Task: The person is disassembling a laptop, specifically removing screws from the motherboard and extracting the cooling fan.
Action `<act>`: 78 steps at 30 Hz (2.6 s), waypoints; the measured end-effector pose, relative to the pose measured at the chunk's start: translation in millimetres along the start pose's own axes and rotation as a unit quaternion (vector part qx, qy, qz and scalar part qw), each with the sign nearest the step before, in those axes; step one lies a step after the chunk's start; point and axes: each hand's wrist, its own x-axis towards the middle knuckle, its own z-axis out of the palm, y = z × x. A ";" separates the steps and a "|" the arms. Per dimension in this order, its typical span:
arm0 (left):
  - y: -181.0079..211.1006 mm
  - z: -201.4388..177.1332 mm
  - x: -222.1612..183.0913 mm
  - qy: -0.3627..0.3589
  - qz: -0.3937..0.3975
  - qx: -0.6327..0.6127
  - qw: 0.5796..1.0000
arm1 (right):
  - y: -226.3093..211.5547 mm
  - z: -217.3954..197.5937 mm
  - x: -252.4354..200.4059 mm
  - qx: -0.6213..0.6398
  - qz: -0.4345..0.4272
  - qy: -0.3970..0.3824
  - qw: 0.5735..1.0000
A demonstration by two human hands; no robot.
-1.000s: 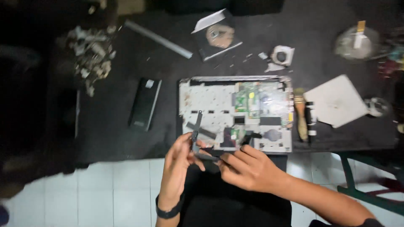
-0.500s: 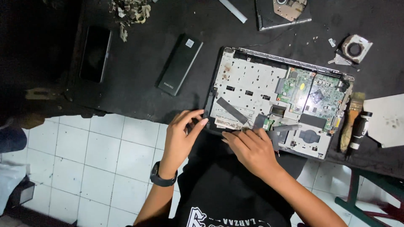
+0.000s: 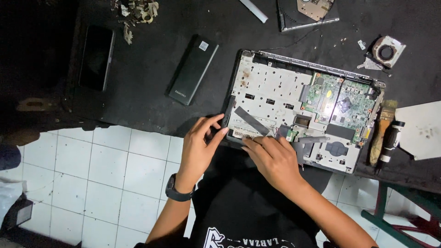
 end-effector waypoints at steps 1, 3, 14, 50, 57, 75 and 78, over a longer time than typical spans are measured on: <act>1.1 -0.5 1.6 -0.002 -0.003 0.001 1.000 | 0.9 0.8 0.1 0.002 0.004 0.002 1.000; 3.3 -1.8 3.1 -0.005 -0.006 0.002 1.000 | 2.3 1.0 -0.9 0.004 0.008 0.004 1.000; 2.3 -4.5 9.2 -0.052 -0.023 0.014 0.998 | -3.5 -7.1 -3.0 -0.041 0.005 -0.041 0.998; 64.7 87.7 6.9 -0.261 0.152 -0.031 0.953 | 21.1 -101.1 -75.4 -0.085 0.265 0.046 0.959; 56.8 87.6 8.4 -0.219 0.142 -0.057 0.964 | 20.2 -103.7 -61.4 0.032 0.281 0.126 0.951; 43.8 77.6 -1.2 -0.171 0.149 -0.094 0.969 | 26.5 -65.6 -20.7 0.312 0.341 0.150 0.874; 49.8 75.2 0.5 -0.146 0.150 -0.097 0.973 | 27.6 -80.2 -21.8 0.279 0.263 0.165 0.909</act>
